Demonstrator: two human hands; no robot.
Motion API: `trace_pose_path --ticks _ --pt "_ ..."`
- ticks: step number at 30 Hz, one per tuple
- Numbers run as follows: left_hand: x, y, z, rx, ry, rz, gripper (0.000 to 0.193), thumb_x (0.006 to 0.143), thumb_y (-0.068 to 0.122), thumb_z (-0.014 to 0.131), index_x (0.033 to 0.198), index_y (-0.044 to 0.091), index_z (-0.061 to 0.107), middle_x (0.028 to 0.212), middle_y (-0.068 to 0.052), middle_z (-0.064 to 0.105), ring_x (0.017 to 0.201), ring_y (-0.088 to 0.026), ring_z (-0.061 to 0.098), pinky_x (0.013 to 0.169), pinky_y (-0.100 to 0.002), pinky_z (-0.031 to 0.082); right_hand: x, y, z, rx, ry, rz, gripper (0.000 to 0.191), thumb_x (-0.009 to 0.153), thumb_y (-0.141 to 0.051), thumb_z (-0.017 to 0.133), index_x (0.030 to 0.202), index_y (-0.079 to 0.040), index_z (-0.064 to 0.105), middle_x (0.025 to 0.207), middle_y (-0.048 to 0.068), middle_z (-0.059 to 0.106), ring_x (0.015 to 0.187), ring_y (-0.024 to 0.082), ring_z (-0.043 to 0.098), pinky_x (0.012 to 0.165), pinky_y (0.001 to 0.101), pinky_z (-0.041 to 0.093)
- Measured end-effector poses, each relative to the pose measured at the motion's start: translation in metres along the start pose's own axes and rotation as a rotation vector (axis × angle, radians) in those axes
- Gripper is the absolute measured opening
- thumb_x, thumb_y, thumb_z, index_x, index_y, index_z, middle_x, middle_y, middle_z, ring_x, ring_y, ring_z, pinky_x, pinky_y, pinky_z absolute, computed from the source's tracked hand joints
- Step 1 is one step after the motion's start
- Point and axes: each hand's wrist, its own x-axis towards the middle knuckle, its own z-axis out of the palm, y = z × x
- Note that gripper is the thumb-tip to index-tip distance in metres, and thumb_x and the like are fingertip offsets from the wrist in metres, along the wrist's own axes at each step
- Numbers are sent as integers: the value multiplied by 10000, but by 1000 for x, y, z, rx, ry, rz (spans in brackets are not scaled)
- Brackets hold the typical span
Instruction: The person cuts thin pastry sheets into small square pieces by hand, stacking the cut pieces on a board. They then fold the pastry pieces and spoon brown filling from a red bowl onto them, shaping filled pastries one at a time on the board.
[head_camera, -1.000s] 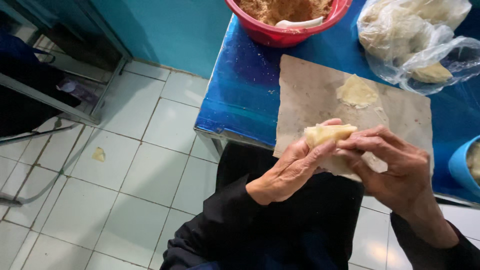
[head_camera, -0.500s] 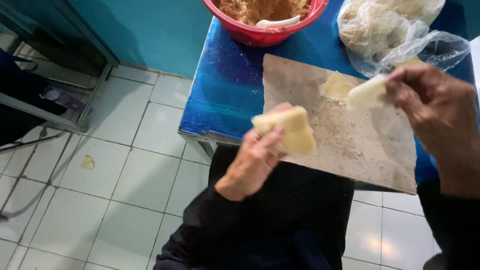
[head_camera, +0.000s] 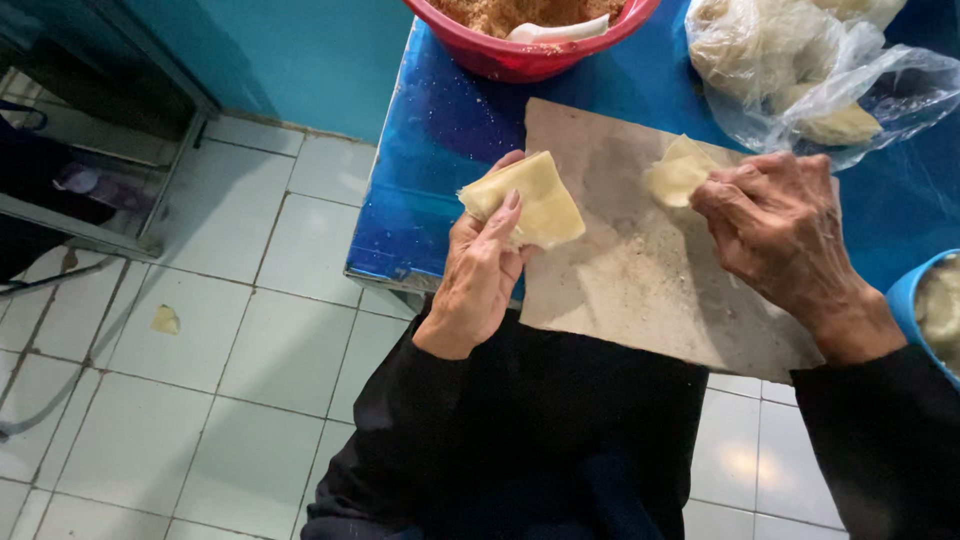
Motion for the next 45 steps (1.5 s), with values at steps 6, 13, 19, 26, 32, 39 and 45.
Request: trace_pose_path --ticks 6,13,19,26,32,39,45 --pt "-1 1 3 9 -9 5 536 1080 200 521 1571 61 360 1485 -67 524 1319 -190 554 1085 -371 482 -5 -1 -1 91 -1 59 198 935 -73 789 1110 -127 715 1127 2 714 1109 235 609 980 383 401" --pt "0 0 4 33 -28 15 525 1088 191 514 1576 72 362 1476 -80 531 1284 -190 580 1055 -365 521 -15 16 9 119 -35 192 138 1022 -98 643 1143 -118 707 1132 30 691 1109 218 571 1037 330 429" --pt "0 2 5 48 -26 0 518 1087 190 503 1575 82 364 1456 -68 545 1277 -175 593 1050 -353 531 4 30 26 -185 -63 192 143 1030 -239 737 1157 -199 791 1073 -2 724 1055 228 519 931 381 388" --pt "0 3 6 102 -24 -10 540 1085 230 511 1587 94 362 1414 -78 571 1231 -163 608 963 -325 540 16 40 33 -162 -160 213 92 1037 -346 763 1067 -262 785 1024 -72 728 1081 207 495 928 385 362" --pt "0 0 6 77 -39 -9 548 1089 224 515 1596 103 348 1414 -67 559 1236 -151 598 1000 -324 530 15 50 36 -98 -240 253 86 982 -325 761 955 -244 768 1046 -58 739 1070 243 500 943 389 408" --pt "0 0 7 76 -50 -10 550 1083 218 514 1593 103 341 1413 -67 558 1243 -163 591 1015 -339 521 12 54 39 -94 -236 232 103 1024 -310 729 984 -222 763 1039 -32 732 1077 236 510 991 387 420" --pt "1 0 7 64 -49 -18 533 1091 214 506 1590 114 348 1410 -67 561 1238 -160 598 991 -328 528 13 58 40 -120 -235 271 152 1065 -340 714 1007 -212 773 1048 26 721 1152 272 519 982 466 399"
